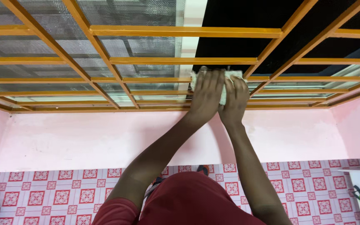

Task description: The person cleans a window grille with a cloth, wiping the individual bars and the frame.

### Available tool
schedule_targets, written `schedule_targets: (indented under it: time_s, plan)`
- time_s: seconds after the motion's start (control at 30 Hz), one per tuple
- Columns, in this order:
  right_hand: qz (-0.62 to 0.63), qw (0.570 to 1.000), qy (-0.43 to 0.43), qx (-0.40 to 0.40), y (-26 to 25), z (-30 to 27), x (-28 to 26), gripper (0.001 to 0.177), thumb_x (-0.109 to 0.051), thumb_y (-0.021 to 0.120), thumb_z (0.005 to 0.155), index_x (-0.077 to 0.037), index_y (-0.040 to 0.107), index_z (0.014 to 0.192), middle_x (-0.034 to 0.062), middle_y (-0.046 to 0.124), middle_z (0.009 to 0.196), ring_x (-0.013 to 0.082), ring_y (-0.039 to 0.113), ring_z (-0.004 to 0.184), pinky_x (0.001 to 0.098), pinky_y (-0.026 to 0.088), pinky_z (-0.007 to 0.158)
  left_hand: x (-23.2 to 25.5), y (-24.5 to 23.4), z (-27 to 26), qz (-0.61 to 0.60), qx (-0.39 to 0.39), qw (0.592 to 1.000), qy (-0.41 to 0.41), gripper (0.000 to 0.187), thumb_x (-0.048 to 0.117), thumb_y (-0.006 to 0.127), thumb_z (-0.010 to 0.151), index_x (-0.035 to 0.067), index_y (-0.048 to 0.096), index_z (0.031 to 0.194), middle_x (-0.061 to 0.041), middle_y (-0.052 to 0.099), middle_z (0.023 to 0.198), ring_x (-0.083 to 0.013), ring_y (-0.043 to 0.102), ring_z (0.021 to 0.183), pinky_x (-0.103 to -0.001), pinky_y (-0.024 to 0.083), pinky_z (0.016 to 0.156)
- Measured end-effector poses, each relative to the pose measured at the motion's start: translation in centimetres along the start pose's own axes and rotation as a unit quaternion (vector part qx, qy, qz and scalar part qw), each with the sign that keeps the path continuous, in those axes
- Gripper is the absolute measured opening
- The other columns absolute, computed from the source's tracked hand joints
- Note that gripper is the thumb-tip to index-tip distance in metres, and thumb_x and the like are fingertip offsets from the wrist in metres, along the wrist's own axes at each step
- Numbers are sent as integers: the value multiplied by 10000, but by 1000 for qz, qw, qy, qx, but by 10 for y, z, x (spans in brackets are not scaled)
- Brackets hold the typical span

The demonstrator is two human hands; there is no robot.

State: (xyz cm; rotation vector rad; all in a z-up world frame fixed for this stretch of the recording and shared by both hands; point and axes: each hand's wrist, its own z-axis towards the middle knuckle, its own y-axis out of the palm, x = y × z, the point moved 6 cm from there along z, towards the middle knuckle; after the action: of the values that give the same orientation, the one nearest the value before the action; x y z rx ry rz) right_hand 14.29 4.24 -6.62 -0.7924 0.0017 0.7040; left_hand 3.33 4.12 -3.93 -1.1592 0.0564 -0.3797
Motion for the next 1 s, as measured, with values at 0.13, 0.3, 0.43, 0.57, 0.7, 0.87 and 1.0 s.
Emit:
schedule_targets:
  time_s: [0.13, 0.3, 0.43, 0.57, 0.7, 0.87, 1.0]
  plan:
    - [15, 999, 2, 32, 17, -33, 6, 812, 105, 723, 780, -64, 454, 1526, 169, 425, 1566, 387, 373, 1515, 532, 322, 1268, 4, 5, -23, 27, 144, 988, 45, 791, 146, 757, 869, 13, 388, 1556, -146, 434, 1585, -288, 378, 1521, -499, 229, 1301]
    - [38, 999, 1, -6, 64, -39, -44, 772, 6, 760, 673, -32, 490, 1395, 229, 440, 1478, 456, 375, 1423, 599, 280, 1189, -66, 31, -69, -141, 71, 988, 5, 642, 101, 666, 731, 57, 609, 1369, -185, 565, 1405, -367, 479, 1339, -544, 299, 1168]
    - [154, 987, -32, -13, 71, -13, -113, 733, -78, 841, 719, -80, 542, 1389, 171, 510, 1408, 389, 460, 1348, 559, 344, 1166, -123, 1, -111, -122, 132, 982, -58, 634, -11, 656, 800, 67, 580, 1424, -165, 594, 1447, -354, 540, 1343, -458, 408, 1186]
    - [205, 973, -33, -99, 92, 12, -165, 809, -99, 847, 567, -101, 570, 1328, 190, 540, 1304, 422, 479, 1237, 564, 361, 1067, -153, -45, -145, -64, 124, 983, -115, 621, 31, 712, 824, -3, 535, 1418, -199, 567, 1398, -386, 518, 1311, -501, 382, 1143]
    - [163, 974, -70, -138, 98, 13, -170, 821, 0, 783, 649, -122, 551, 1427, 151, 543, 1374, 368, 501, 1301, 513, 385, 1119, -162, -41, -137, -35, 29, 980, -192, 800, 77, 765, 696, -43, 480, 1433, -234, 523, 1323, -406, 464, 1313, -585, 303, 1142]
    - [120, 984, -59, -120, 78, 0, -110, 745, 62, 747, 686, -113, 582, 1391, 154, 540, 1370, 373, 507, 1307, 503, 401, 1091, -124, 28, -96, -10, 22, 992, -125, 768, 89, 696, 718, -88, 440, 1421, -271, 475, 1428, -427, 387, 1412, -634, 152, 1221]
    - [68, 991, -6, -113, 52, -20, -45, 754, 118, 712, 633, -167, 620, 1325, 128, 562, 1323, 363, 520, 1266, 488, 419, 1062, -63, 69, -64, 2, 40, 998, -56, 751, 129, 659, 815, -69, 396, 1490, -258, 438, 1523, -413, 344, 1474, -628, 131, 1248]
